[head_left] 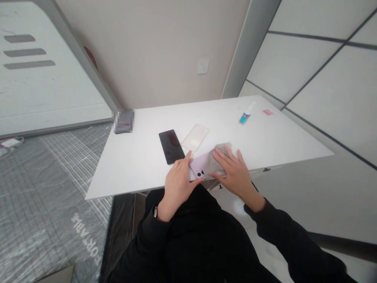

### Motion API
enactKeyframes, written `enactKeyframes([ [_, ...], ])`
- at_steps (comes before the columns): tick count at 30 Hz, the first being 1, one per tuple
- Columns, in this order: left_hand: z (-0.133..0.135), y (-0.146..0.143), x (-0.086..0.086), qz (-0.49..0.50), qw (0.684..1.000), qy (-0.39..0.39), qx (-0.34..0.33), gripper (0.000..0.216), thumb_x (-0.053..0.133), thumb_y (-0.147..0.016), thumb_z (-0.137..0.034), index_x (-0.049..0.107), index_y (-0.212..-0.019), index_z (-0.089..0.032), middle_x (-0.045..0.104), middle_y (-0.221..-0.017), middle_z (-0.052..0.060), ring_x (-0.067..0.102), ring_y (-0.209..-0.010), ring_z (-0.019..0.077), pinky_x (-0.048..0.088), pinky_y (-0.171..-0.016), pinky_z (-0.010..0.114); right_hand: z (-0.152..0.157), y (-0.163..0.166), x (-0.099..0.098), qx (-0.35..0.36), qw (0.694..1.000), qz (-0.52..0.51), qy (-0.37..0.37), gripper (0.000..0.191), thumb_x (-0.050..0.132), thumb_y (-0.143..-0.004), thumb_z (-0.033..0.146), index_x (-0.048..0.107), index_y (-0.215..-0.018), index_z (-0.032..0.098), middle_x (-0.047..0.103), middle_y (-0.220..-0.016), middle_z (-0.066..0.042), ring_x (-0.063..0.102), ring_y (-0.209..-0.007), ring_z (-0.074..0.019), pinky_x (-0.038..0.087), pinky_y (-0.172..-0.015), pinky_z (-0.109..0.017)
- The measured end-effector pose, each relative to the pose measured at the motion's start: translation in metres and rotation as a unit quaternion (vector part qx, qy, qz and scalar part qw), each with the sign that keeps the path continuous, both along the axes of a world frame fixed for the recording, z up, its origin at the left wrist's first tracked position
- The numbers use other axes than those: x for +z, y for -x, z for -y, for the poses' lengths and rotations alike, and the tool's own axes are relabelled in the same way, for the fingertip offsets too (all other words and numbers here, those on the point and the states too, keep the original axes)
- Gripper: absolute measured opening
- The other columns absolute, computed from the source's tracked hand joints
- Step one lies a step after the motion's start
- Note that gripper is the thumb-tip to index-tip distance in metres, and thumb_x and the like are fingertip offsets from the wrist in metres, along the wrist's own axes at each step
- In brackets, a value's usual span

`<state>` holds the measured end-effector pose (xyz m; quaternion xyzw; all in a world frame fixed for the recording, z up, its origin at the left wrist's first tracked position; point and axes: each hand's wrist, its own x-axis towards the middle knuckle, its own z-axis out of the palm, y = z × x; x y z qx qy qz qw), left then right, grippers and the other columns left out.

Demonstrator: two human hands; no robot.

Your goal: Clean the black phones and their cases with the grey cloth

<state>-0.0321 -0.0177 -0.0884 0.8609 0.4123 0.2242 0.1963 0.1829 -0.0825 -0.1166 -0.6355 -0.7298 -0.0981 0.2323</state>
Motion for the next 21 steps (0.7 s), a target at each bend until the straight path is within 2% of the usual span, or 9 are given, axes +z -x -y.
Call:
enactKeyframes([
  [4, -0.001, 0.002, -0.002, -0.004, 1.000, -0.008, -0.008, 0.087, 0.067, -0.084, -0.015, 0.020, -0.156, -0.020, 0.064, -0.131, 0.012, 0.057, -0.123, 0.0286, 0.052, -0.099, 0.045, -0.003, 0.043, 0.005, 0.104, 0.994, 0.004, 0.035, 0.079, 0.046, -0.093, 0.072, 0.045, -0.152, 0.018, 0.049, -0.154, -0.013, 0.041, -0.146, -0.0339, 0.028, -0.120, -0.061],
  [7, -0.001, 0.002, -0.002, 0.008, 1.000, -0.013, -0.011, 0.083, 0.063, -0.085, -0.013, 0.019, -0.156, -0.019, 0.065, -0.131, 0.012, 0.058, -0.122, 0.0276, 0.052, -0.100, 0.043, 0.015, 0.048, 0.002, 0.141, 0.990, 0.004, 0.018, 0.069, 0.045, -0.098, 0.064, 0.046, -0.151, 0.019, 0.052, -0.152, -0.011, 0.043, -0.145, -0.0290, 0.030, -0.121, -0.053],
  [9, 0.000, 0.001, -0.002, 0.012, 1.000, -0.010, -0.013, 0.085, 0.068, -0.085, -0.018, 0.020, -0.156, -0.020, 0.065, -0.131, 0.011, 0.057, -0.122, 0.0278, 0.052, -0.100, 0.043, 0.026, 0.032, -0.002, 0.131, 0.991, -0.001, 0.005, 0.062, 0.043, -0.102, 0.056, 0.045, -0.151, 0.020, 0.054, -0.151, -0.010, 0.044, -0.145, -0.0269, 0.032, -0.121, -0.050],
  [11, 0.000, 0.000, -0.001, 0.009, 1.000, -0.001, -0.006, 0.089, 0.074, -0.083, -0.024, 0.021, -0.155, -0.021, 0.065, -0.130, 0.010, 0.057, -0.122, 0.0284, 0.052, -0.099, 0.043, 0.030, 0.008, -0.006, 0.083, 0.996, -0.011, -0.008, 0.059, 0.042, -0.103, 0.053, 0.044, -0.152, 0.019, 0.054, -0.151, -0.011, 0.045, -0.144, -0.0276, 0.034, -0.119, -0.050],
  [14, 0.001, -0.001, 0.000, 0.004, 1.000, 0.007, 0.006, 0.094, 0.081, -0.079, -0.033, 0.024, -0.154, -0.023, 0.065, -0.129, 0.009, 0.058, -0.121, 0.0296, 0.053, -0.097, 0.045, 0.016, -0.016, -0.009, -0.024, 0.999, -0.016, -0.024, 0.062, 0.039, -0.103, 0.056, 0.046, -0.150, 0.016, 0.055, -0.149, -0.015, 0.049, -0.140, -0.0327, 0.036, -0.116, -0.056],
  [16, 0.001, -0.001, 0.000, 0.007, 1.000, 0.003, 0.006, 0.095, 0.082, -0.079, -0.035, 0.024, -0.153, -0.023, 0.065, -0.129, 0.008, 0.058, -0.121, 0.0296, 0.053, -0.097, 0.045, 0.002, -0.012, -0.007, -0.055, 0.998, -0.006, -0.023, 0.072, 0.040, -0.099, 0.065, 0.047, -0.150, 0.013, 0.055, -0.148, -0.018, 0.047, -0.141, -0.0379, 0.032, -0.115, -0.063],
  [18, 0.000, -0.001, 0.000, 0.011, 1.000, -0.002, 0.006, 0.093, 0.081, -0.080, -0.034, 0.024, -0.153, -0.023, 0.065, -0.129, 0.009, 0.058, -0.121, 0.0294, 0.053, -0.097, 0.044, -0.007, 0.007, -0.003, -0.027, 1.000, 0.002, -0.010, 0.080, 0.042, -0.095, 0.071, 0.046, -0.150, 0.013, 0.053, -0.150, -0.018, 0.043, -0.143, -0.0394, 0.030, -0.116, -0.066],
  [21, 0.000, 0.000, 0.000, 0.010, 1.000, 0.004, 0.008, 0.091, 0.079, -0.080, -0.026, 0.024, -0.153, -0.022, 0.064, -0.129, 0.011, 0.058, -0.122, 0.0295, 0.053, -0.098, 0.045, 0.000, 0.038, 0.002, 0.077, 0.997, -0.002, 0.019, 0.085, 0.044, -0.092, 0.075, 0.043, -0.153, 0.015, 0.049, -0.154, -0.016, 0.042, -0.145, -0.0343, 0.034, -0.118, -0.059],
])
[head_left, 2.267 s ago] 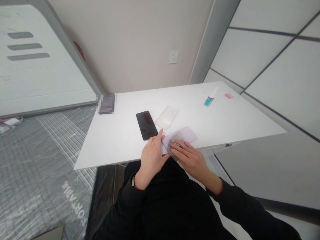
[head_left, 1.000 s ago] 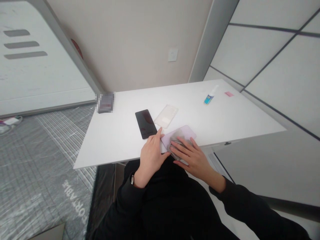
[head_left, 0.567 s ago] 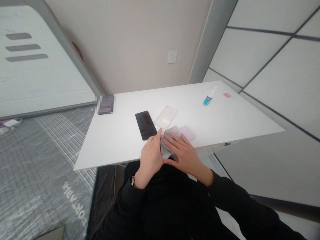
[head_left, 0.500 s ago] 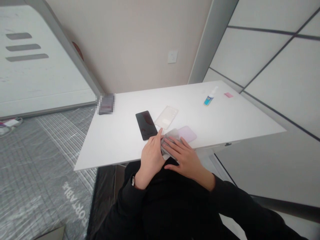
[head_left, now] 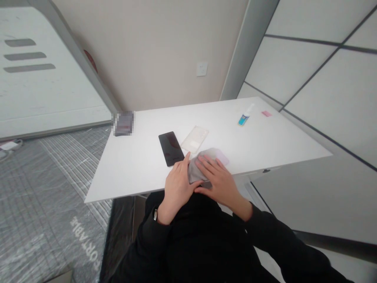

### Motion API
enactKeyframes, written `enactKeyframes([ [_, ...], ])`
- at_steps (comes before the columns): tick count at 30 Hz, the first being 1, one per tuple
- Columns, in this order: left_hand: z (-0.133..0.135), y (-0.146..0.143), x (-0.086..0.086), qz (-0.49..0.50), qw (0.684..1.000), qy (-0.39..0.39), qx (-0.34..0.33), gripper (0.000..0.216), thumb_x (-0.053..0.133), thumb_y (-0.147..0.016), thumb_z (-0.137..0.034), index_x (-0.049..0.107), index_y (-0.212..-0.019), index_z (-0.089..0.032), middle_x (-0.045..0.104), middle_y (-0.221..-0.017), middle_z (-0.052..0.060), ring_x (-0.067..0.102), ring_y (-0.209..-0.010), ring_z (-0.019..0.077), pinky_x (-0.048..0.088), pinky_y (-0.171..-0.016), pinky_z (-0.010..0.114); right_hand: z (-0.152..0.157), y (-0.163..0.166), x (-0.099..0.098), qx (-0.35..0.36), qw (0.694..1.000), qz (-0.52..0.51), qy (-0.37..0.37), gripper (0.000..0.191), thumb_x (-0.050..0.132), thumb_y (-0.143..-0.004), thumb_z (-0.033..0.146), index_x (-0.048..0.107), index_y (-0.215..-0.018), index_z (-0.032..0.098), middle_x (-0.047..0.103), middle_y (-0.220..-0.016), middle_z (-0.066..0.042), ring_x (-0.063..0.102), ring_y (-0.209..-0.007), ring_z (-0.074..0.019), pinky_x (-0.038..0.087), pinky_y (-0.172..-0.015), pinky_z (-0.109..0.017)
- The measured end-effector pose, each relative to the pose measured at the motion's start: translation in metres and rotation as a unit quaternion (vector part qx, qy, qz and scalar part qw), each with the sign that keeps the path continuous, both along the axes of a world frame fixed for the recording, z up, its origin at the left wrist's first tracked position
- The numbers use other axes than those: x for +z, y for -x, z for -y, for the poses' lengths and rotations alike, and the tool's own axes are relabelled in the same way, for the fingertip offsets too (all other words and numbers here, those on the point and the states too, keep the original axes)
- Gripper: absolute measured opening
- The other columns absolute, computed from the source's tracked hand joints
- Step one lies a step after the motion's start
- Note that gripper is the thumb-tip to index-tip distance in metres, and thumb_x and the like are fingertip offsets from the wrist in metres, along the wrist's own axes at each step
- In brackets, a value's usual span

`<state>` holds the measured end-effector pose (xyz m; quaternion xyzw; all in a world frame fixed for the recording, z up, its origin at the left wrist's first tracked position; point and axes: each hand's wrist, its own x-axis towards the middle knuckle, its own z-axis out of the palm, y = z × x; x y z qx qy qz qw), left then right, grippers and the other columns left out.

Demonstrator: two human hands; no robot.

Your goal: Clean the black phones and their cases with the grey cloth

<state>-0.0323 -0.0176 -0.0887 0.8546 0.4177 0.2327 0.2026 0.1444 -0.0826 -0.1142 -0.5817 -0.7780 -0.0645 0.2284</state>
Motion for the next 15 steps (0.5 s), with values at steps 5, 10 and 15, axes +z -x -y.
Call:
enactKeyframes([
  [5, -0.001, 0.001, 0.000, 0.012, 1.000, 0.003, -0.010, 0.092, 0.077, -0.080, -0.023, 0.022, -0.154, -0.024, 0.065, -0.127, 0.009, 0.058, -0.122, 0.0289, 0.053, -0.098, 0.045, 0.024, -0.023, -0.003, 0.036, 0.999, -0.001, 0.006, 0.077, 0.043, -0.097, 0.067, 0.037, -0.156, 0.018, 0.050, -0.154, -0.012, 0.045, -0.144, -0.0292, 0.040, -0.116, -0.051],
  [10, -0.001, 0.000, 0.000, 0.001, 1.000, 0.000, -0.003, 0.098, 0.083, -0.077, -0.031, 0.023, -0.154, -0.024, 0.065, -0.127, 0.009, 0.058, -0.121, 0.0298, 0.052, -0.099, 0.046, 0.010, -0.048, -0.009, -0.094, 0.995, -0.009, -0.025, 0.074, 0.036, -0.099, 0.066, 0.037, -0.157, 0.019, 0.052, -0.152, -0.015, 0.050, -0.140, -0.0333, 0.040, -0.114, -0.055],
  [15, -0.001, 0.001, 0.000, 0.007, 1.000, 0.015, -0.002, 0.091, 0.076, -0.078, -0.019, 0.025, -0.154, -0.024, 0.064, -0.129, 0.009, 0.058, -0.123, 0.0277, 0.051, -0.102, 0.045, 0.007, -0.009, -0.005, 0.030, 1.000, 0.000, 0.000, 0.088, 0.042, -0.091, 0.077, 0.038, -0.155, 0.017, 0.048, -0.155, -0.014, 0.044, -0.144, -0.0321, 0.040, -0.115, -0.054],
])
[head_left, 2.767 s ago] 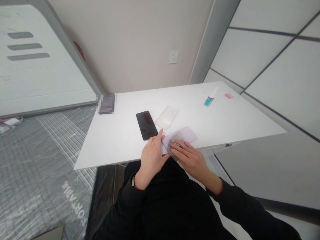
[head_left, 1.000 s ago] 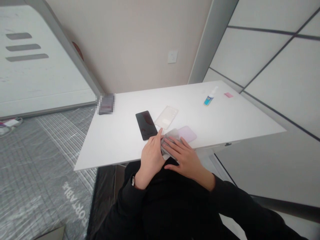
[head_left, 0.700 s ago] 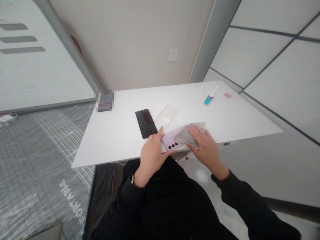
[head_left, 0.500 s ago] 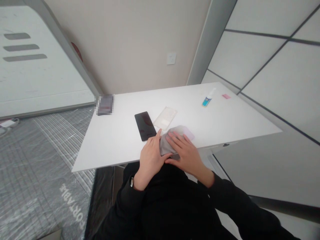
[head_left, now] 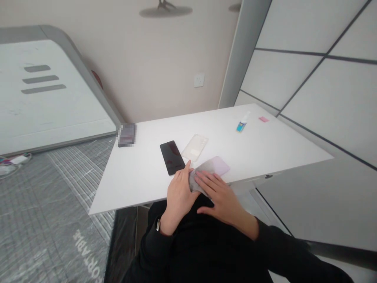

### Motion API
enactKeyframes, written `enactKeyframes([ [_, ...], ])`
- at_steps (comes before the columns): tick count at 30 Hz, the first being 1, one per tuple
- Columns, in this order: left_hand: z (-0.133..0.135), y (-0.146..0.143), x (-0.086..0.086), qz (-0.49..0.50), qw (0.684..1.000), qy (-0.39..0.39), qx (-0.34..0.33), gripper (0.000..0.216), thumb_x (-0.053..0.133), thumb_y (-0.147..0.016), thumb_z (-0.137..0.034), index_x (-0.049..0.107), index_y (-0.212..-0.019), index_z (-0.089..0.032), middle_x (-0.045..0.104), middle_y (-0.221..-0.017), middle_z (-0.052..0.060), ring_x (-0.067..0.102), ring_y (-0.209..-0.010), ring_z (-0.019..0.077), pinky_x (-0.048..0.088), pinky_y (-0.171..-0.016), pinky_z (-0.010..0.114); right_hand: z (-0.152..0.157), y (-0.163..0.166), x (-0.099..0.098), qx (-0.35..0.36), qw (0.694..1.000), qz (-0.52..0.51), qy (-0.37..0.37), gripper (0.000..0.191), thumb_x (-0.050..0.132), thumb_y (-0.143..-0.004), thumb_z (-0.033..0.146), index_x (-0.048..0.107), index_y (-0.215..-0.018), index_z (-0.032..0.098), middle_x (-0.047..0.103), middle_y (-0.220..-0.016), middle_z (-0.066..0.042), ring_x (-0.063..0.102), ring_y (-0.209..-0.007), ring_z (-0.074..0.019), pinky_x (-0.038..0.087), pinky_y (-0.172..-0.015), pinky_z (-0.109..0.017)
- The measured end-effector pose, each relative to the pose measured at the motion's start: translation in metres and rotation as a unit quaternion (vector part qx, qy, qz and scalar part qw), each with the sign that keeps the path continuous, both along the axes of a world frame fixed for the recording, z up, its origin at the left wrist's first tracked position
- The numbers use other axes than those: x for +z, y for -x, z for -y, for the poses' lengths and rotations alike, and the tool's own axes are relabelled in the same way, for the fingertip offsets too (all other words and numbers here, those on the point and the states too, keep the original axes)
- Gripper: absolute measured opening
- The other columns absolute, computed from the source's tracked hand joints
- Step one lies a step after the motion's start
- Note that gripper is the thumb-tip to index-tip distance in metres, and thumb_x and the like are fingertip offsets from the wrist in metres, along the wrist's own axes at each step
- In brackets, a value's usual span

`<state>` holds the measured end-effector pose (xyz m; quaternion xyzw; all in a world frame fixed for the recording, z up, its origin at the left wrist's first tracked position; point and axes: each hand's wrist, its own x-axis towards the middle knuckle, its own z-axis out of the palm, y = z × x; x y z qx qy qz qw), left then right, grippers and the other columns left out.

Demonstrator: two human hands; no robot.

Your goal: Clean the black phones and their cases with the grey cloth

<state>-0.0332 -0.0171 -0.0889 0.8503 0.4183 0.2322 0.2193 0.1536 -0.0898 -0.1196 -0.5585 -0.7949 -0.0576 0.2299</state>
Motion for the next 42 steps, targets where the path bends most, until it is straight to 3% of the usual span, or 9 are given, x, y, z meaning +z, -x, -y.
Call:
enactKeyframes([
  [6, 0.001, 0.000, -0.002, 0.001, 1.000, -0.008, 0.008, 0.095, 0.082, -0.077, -0.028, 0.025, -0.154, -0.024, 0.064, -0.128, 0.009, 0.059, -0.121, 0.0280, 0.052, -0.100, 0.045, 0.000, -0.024, -0.004, -0.089, 0.995, 0.002, -0.044, 0.080, 0.039, -0.097, 0.068, 0.032, -0.159, 0.016, 0.051, -0.151, -0.018, 0.051, -0.137, -0.0344, 0.043, -0.110, -0.056],
  [11, 0.001, 0.001, -0.002, 0.009, 1.000, -0.001, -0.009, 0.091, 0.076, -0.080, -0.024, 0.024, -0.154, -0.024, 0.064, -0.130, 0.011, 0.059, -0.121, 0.0285, 0.051, -0.100, 0.047, -0.007, -0.016, -0.003, 0.037, 0.999, 0.014, 0.007, 0.087, 0.043, -0.092, 0.076, 0.033, -0.158, 0.020, 0.051, -0.153, -0.014, 0.049, -0.140, -0.0317, 0.041, -0.114, -0.053],
  [14, 0.001, 0.001, -0.002, -0.001, 1.000, -0.001, 0.006, 0.094, 0.080, -0.078, -0.027, 0.025, -0.154, -0.023, 0.064, -0.129, 0.011, 0.058, -0.121, 0.0294, 0.051, -0.101, 0.048, -0.010, -0.009, -0.001, -0.091, 0.994, 0.003, -0.052, 0.083, 0.038, -0.096, 0.072, 0.037, -0.156, 0.015, 0.055, -0.147, -0.021, 0.052, -0.137, -0.0372, 0.045, -0.107, -0.059],
  [19, 0.001, 0.000, -0.002, 0.002, 1.000, -0.001, 0.002, 0.092, 0.080, -0.077, -0.025, 0.028, -0.152, -0.022, 0.064, -0.128, 0.010, 0.059, -0.120, 0.0286, 0.052, -0.100, 0.047, -0.004, -0.026, -0.003, 0.052, 0.998, 0.020, -0.019, 0.071, 0.049, -0.097, 0.064, 0.042, -0.153, 0.020, 0.055, -0.150, -0.010, 0.052, -0.138, -0.0289, 0.048, -0.111, -0.049],
  [26, 0.002, 0.001, -0.002, 0.009, 1.000, 0.002, 0.016, 0.086, 0.081, -0.075, -0.027, 0.037, -0.149, -0.023, 0.063, -0.126, 0.011, 0.058, -0.120, 0.0305, 0.051, -0.101, 0.048, -0.009, -0.107, -0.005, -0.227, 0.964, -0.069, -0.121, 0.042, 0.042, -0.103, 0.043, 0.065, -0.128, 0.017, 0.064, -0.137, -0.016, 0.059, -0.129, -0.0354, 0.049, -0.105, -0.059],
  [32, -0.001, 0.008, 0.004, 0.119, 0.991, 0.055, 0.012, 0.067, 0.074, -0.076, -0.023, 0.051, -0.140, -0.021, 0.061, -0.125, 0.010, 0.061, -0.117, 0.0268, 0.049, -0.105, 0.045, -0.004, -0.053, 0.007, -0.031, 0.994, -0.009, -0.102, 0.061, 0.054, -0.098, 0.052, 0.044, -0.149, 0.019, 0.055, -0.148, -0.017, 0.049, -0.139, -0.0348, 0.036, -0.116, -0.063],
  [35, -0.002, 0.013, 0.008, 0.191, 0.977, 0.094, 0.015, 0.050, 0.072, -0.079, -0.027, 0.061, -0.127, -0.020, 0.062, -0.121, 0.010, 0.062, -0.115, 0.0260, 0.048, -0.105, 0.045, -0.015, -0.028, 0.007, 0.034, 0.993, -0.029, -0.106, 0.039, 0.048, -0.103, 0.030, 0.053, -0.141, 0.021, 0.068, -0.133, -0.012, 0.063, -0.125, -0.0265, 0.047, -0.109, -0.051],
  [38, -0.004, 0.025, 0.010, 0.266, 0.954, 0.135, 0.014, 0.045, 0.068, -0.085, -0.036, 0.062, -0.126, -0.020, 0.064, -0.124, 0.011, 0.063, -0.116, 0.0266, 0.049, -0.105, 0.045, -0.030, -0.016, 0.010, 0.029, 0.985, -0.115, -0.122, 0.030, 0.043, -0.103, 0.018, 0.065, -0.123, 0.021, 0.077, -0.114, -0.009, 0.072, -0.105, -0.0215, 0.057, -0.093, -0.037],
  [42, -0.016, 0.042, 0.009, 0.272, 0.959, 0.062, 0.056, 0.058, 0.062, -0.092, -0.041, 0.046, -0.144, -0.022, 0.059, -0.138, 0.013, 0.061, -0.123, 0.0271, 0.046, -0.110, 0.048, -0.055, 0.005, 0.024, -0.050, 0.968, -0.245, -0.031, 0.027, 0.048, -0.102, 0.036, 0.068, -0.093, 0.021, 0.076, -0.081, -0.005, 0.072, -0.072, -0.0220, 0.058, -0.067, -0.032],
])
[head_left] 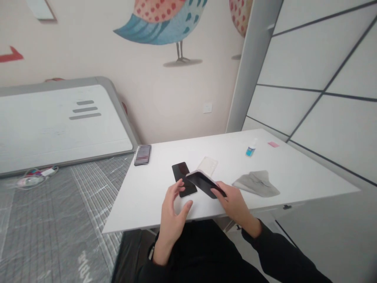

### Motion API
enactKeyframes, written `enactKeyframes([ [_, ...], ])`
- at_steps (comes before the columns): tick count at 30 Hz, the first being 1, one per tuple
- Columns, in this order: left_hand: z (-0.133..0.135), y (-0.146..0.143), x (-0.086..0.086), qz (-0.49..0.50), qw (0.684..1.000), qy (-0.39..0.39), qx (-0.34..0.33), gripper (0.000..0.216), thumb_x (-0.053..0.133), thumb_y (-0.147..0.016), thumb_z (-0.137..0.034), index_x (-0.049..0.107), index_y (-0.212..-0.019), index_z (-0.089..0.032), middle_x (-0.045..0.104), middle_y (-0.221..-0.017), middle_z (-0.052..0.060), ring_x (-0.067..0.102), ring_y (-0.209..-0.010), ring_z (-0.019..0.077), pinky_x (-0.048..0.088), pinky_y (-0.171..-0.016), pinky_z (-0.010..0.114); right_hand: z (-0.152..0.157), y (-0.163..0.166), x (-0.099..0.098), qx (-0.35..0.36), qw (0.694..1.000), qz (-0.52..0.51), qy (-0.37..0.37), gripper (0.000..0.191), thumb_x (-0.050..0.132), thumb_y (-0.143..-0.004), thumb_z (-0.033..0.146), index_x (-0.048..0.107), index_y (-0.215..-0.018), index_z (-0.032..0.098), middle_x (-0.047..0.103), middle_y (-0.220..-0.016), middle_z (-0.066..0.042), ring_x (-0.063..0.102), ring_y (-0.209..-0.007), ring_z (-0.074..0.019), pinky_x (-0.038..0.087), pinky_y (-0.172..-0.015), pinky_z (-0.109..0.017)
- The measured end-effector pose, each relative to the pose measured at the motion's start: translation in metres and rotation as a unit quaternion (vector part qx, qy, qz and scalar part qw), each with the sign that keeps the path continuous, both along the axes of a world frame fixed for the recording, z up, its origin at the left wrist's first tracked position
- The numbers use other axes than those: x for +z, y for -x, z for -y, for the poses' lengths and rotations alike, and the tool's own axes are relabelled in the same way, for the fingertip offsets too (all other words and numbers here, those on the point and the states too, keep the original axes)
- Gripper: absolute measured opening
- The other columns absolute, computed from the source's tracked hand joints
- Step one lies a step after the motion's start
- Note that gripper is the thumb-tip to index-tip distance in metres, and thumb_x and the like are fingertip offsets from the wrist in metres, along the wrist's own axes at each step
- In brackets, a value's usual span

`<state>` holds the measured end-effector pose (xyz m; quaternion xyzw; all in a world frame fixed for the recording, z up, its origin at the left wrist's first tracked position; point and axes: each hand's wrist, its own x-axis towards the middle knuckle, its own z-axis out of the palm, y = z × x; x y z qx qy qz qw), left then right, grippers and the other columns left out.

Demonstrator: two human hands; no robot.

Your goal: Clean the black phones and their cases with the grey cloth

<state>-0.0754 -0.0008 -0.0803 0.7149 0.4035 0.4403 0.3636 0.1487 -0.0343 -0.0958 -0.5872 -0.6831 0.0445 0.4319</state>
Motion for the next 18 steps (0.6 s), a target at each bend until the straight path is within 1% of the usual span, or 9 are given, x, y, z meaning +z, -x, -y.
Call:
enactKeyframes([
  [2, -0.010, 0.005, -0.005, -0.085, 0.994, -0.056, 0.042, 0.068, 0.067, -0.090, -0.038, 0.039, -0.149, -0.022, 0.053, -0.146, 0.015, 0.055, -0.131, 0.0302, 0.042, -0.114, 0.053, -0.019, 0.014, 0.005, 0.006, 0.994, -0.094, 0.054, 0.026, 0.049, -0.100, 0.041, 0.066, -0.094, 0.022, 0.075, -0.081, -0.004, 0.072, -0.074, -0.0224, 0.058, -0.068, -0.033],
  [4, -0.019, 0.008, -0.013, -0.157, 0.983, -0.081, 0.056, 0.079, 0.071, -0.087, -0.035, 0.030, -0.154, -0.020, 0.052, -0.148, 0.018, 0.053, -0.135, 0.0325, 0.042, -0.113, 0.055, -0.041, 0.028, 0.003, 0.035, 0.978, -0.190, 0.085, 0.024, 0.052, -0.097, 0.039, 0.062, -0.110, 0.022, 0.076, -0.096, -0.006, 0.074, -0.086, -0.0235, 0.059, -0.075, -0.034],
  [6, -0.025, 0.009, -0.021, -0.197, 0.975, -0.085, 0.055, 0.084, 0.072, -0.086, -0.033, 0.026, -0.155, -0.020, 0.056, -0.144, 0.017, 0.055, -0.133, 0.0323, 0.047, -0.109, 0.054, -0.063, 0.039, -0.007, 0.056, 0.965, -0.237, 0.097, 0.033, 0.051, -0.095, 0.035, 0.054, -0.125, 0.021, 0.075, -0.107, -0.009, 0.074, -0.094, -0.0232, 0.061, -0.079, -0.036],
  [7, -0.027, 0.010, -0.025, -0.210, 0.972, -0.088, 0.055, 0.083, 0.073, -0.086, -0.032, 0.028, -0.155, -0.021, 0.058, -0.143, 0.017, 0.057, -0.131, 0.0316, 0.048, -0.108, 0.053, -0.072, 0.044, -0.013, 0.060, 0.964, -0.238, 0.101, 0.037, 0.050, -0.094, 0.033, 0.050, -0.130, 0.021, 0.074, -0.109, -0.010, 0.074, -0.095, -0.0227, 0.061, -0.082, -0.037],
  [10, -0.028, 0.010, -0.029, -0.234, 0.965, -0.104, 0.058, 0.074, 0.076, -0.084, -0.034, 0.041, -0.148, -0.021, 0.059, -0.142, 0.015, 0.058, -0.131, 0.0298, 0.049, -0.109, 0.049, -0.088, 0.055, -0.027, 0.049, 0.974, -0.199, 0.092, 0.046, 0.046, -0.093, 0.026, 0.044, -0.138, 0.020, 0.069, -0.122, -0.013, 0.068, -0.112, -0.0237, 0.055, -0.098, -0.044],
  [12, -0.028, 0.010, -0.030, -0.246, 0.961, -0.113, 0.063, 0.068, 0.077, -0.084, -0.033, 0.048, -0.144, -0.021, 0.060, -0.142, 0.014, 0.058, -0.131, 0.0289, 0.049, -0.110, 0.047, -0.089, 0.059, -0.030, 0.043, 0.980, -0.177, 0.084, 0.049, 0.046, -0.092, 0.024, 0.045, -0.141, 0.020, 0.062, -0.132, -0.014, 0.060, -0.125, -0.0259, 0.047, -0.109, -0.049],
  [13, -0.028, 0.010, -0.030, -0.252, 0.958, -0.116, 0.067, 0.064, 0.076, -0.085, -0.032, 0.050, -0.142, -0.021, 0.060, -0.142, 0.014, 0.058, -0.131, 0.0287, 0.050, -0.110, 0.046, -0.088, 0.061, -0.029, 0.037, 0.984, -0.155, 0.080, 0.049, 0.046, -0.092, 0.024, 0.046, -0.141, 0.020, 0.061, -0.134, -0.014, 0.057, -0.127, -0.0272, 0.045, -0.111, -0.050],
  [15, -0.029, 0.009, -0.032, -0.262, 0.954, -0.124, 0.078, 0.055, 0.073, -0.087, -0.029, 0.055, -0.139, -0.021, 0.060, -0.142, 0.013, 0.059, -0.130, 0.0283, 0.052, -0.108, 0.045, -0.084, 0.065, -0.023, 0.015, 0.994, -0.081, 0.076, 0.048, 0.044, -0.095, 0.025, 0.049, -0.142, 0.020, 0.062, -0.129, -0.014, 0.057, -0.123, -0.0298, 0.045, -0.109, -0.052],
  [18, -0.031, 0.009, -0.038, -0.265, 0.951, -0.138, 0.084, 0.048, 0.069, -0.090, -0.028, 0.059, -0.136, -0.021, 0.061, -0.142, 0.014, 0.061, -0.129, 0.0280, 0.053, -0.107, 0.045, -0.078, 0.068, -0.014, -0.029, 0.996, 0.040, 0.081, 0.044, 0.044, -0.098, 0.030, 0.053, -0.140, 0.018, 0.067, -0.118, -0.015, 0.060, -0.111, -0.0327, 0.051, -0.099, -0.052],
])
